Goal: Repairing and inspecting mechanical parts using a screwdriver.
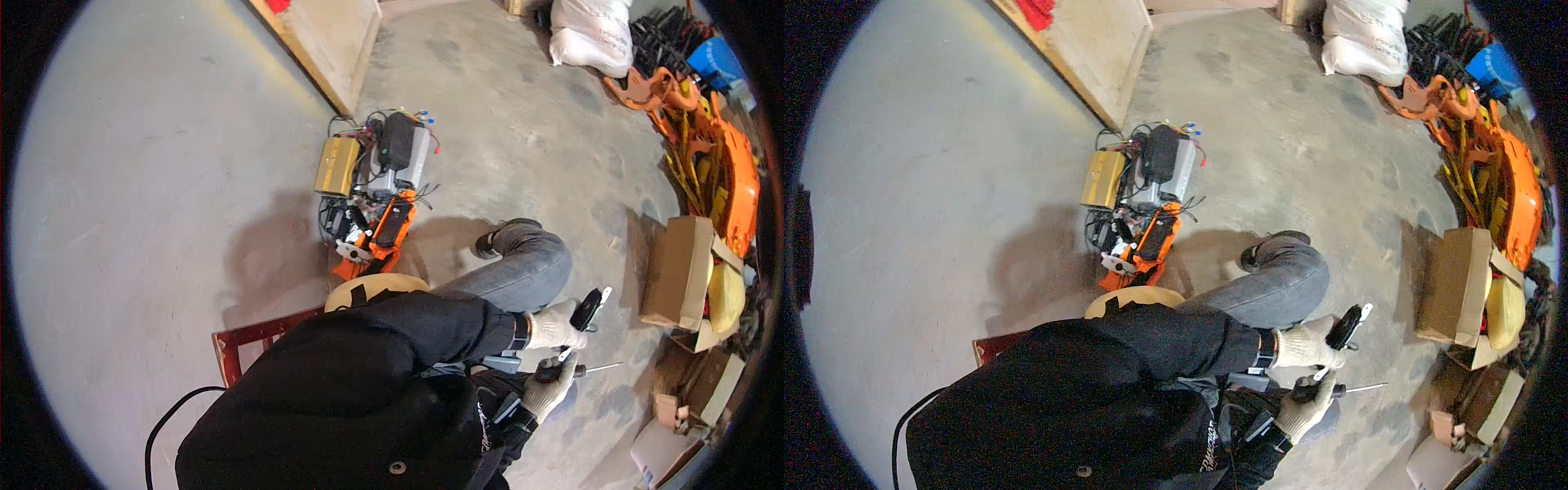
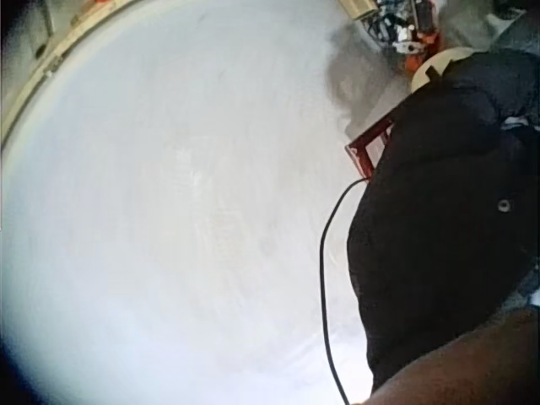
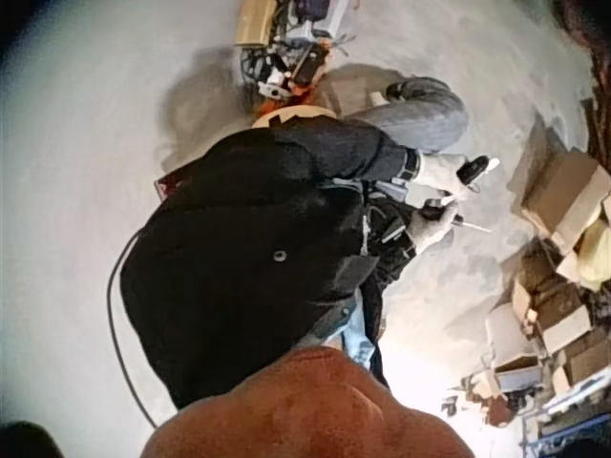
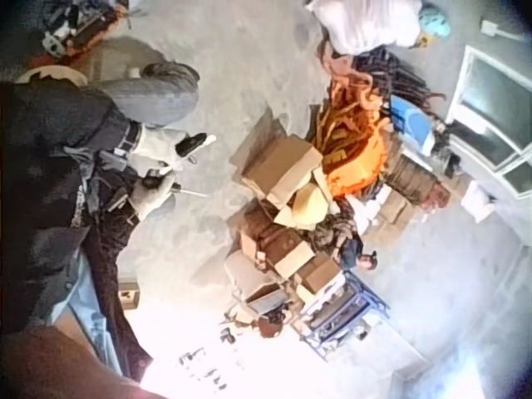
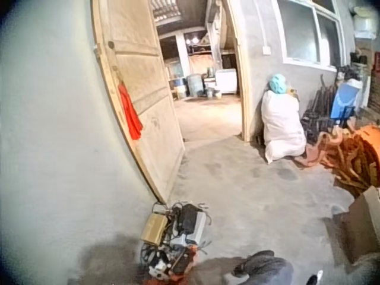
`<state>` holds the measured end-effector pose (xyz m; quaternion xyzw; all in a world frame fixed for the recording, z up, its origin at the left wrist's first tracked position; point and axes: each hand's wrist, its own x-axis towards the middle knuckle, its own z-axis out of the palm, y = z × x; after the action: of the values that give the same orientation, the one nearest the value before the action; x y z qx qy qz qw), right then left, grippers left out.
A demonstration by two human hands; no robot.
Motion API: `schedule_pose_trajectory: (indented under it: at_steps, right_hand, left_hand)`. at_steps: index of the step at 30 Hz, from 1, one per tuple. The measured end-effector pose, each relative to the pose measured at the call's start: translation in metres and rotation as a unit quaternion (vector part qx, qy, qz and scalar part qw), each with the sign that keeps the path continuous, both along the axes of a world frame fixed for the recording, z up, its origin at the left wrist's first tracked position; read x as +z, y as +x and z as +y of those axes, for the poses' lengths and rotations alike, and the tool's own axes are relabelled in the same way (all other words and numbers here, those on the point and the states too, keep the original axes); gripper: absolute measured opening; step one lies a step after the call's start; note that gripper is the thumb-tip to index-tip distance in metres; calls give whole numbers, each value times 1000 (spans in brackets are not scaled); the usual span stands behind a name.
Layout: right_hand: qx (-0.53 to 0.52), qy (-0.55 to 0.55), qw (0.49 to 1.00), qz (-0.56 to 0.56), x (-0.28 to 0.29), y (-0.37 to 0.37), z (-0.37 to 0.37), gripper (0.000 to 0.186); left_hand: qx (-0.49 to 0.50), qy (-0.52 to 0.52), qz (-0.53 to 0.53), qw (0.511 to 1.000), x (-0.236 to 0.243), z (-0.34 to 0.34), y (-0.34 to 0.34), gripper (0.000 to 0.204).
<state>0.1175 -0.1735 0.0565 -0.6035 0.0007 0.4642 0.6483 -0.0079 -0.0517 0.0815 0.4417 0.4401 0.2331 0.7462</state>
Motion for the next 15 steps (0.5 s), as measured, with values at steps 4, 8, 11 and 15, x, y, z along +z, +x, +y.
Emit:
schedule_pose_trajectory:
  at_steps: [4, 8, 11, 15]
  right_hand:
    - [67, 28, 995, 62, -7, -1, 11, 28]
    - [84, 60, 989, 109, -5, -14, 24, 29]
    - [113, 53, 986, 106, -8, -19, 33, 30]
    - [101, 67, 982, 148, -19, -15, 37, 29]
  left_hand:
    - [82, 13, -49, 995, 43, 27, -43, 56]
    - [204, 34, -186, 960, 93, 46, -111, 38]
    - [201, 164, 111, 959, 119, 60, -204, 31]
    - [316, 139, 100, 933, 128, 48, -323, 41]
